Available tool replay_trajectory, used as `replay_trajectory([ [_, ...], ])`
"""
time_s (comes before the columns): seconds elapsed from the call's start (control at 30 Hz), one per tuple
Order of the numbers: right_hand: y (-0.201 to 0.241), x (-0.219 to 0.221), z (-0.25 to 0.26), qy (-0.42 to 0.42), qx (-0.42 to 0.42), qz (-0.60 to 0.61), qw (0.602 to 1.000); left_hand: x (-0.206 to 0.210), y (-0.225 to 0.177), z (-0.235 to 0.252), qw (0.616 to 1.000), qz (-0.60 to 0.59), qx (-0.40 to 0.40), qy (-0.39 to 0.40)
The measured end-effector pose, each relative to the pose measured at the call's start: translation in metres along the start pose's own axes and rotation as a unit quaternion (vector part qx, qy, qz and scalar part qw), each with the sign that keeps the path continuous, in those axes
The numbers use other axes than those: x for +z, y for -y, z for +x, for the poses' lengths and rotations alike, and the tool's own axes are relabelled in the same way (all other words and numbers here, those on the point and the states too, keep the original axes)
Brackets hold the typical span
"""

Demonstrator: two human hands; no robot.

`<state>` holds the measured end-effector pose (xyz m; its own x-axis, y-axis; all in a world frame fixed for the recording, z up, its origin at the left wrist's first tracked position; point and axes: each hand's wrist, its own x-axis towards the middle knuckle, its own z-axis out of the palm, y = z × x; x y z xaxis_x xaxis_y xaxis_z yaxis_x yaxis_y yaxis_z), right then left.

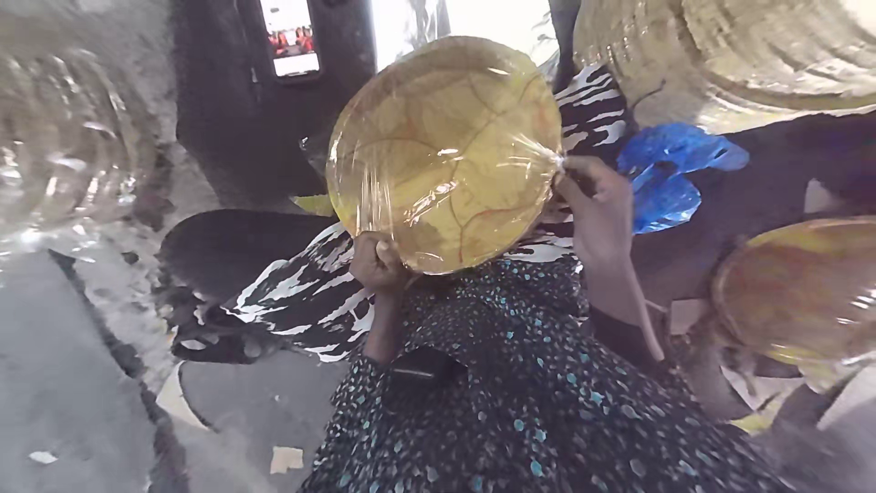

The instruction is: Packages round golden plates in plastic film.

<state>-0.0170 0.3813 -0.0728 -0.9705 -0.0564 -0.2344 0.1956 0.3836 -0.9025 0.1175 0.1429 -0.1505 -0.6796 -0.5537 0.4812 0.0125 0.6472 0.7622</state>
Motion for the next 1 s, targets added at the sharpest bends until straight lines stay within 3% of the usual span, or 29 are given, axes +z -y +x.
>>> replay_trajectory([
  [0.13,-0.007,0.018,0.011,-0.092,-0.030,0.005,0.995,0.004,0.002,-0.005,1.000,0.000,-0.002,0.014],
  [0.27,-0.006,0.026,0.020,-0.093,-0.047,0.026,0.994,0.005,0.001,-0.004,1.000,0.015,0.001,0.012],
  [0.53,-0.011,0.014,0.021,0.058,-0.034,0.032,0.997,0.006,0.003,0.002,0.998,0.046,-0.014,-0.039],
  [0.73,0.006,-0.014,0.032,0.248,0.075,0.036,0.965,-0.001,0.004,0.007,0.995,0.086,-0.044,-0.025],
  [1.0,-0.012,-0.039,0.019,0.303,0.029,0.116,0.946,-0.005,0.009,0.010,0.999,-0.014,-0.030,-0.040],
])
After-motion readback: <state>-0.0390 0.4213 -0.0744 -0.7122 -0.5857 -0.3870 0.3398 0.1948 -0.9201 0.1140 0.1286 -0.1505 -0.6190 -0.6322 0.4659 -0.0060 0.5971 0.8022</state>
